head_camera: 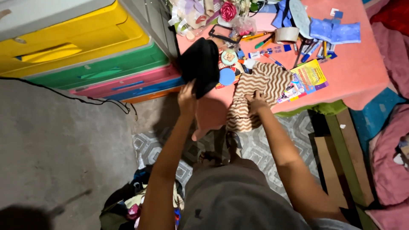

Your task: Gathering and organizing clothes hangers, then tidying personal items, cosmetics, and flowers on storage units.

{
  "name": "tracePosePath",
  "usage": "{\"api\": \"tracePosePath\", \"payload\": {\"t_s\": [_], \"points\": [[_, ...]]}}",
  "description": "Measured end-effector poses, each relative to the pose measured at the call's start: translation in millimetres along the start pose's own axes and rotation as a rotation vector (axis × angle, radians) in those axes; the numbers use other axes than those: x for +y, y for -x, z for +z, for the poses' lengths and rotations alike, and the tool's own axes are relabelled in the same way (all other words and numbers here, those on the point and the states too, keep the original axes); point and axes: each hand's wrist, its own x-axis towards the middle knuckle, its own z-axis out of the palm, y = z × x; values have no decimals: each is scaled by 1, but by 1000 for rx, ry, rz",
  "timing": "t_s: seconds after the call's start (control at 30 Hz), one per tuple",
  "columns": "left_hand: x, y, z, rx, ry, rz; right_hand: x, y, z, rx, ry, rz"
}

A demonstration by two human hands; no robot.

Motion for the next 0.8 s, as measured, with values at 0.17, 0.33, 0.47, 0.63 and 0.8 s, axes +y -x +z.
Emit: {"api": "tracePosePath", "payload": {"t_s": [0.17,0.33,0.47,0.63,0.8], "points": [[-29,-18,-3,147,15,149,-5,15,-13,24,-30,0],[5,-36,-40,193,115,-11,-4,10,-11,50,-40,-4],[24,-39,-56,255,236,109,-4,6,-11,37,-67,18],[-13,9,2,179,292,48,-10,19,-20,27,-50,8],[-37,44,38,-107,374,-149,-7,14,-17,52,-55,6]]}}
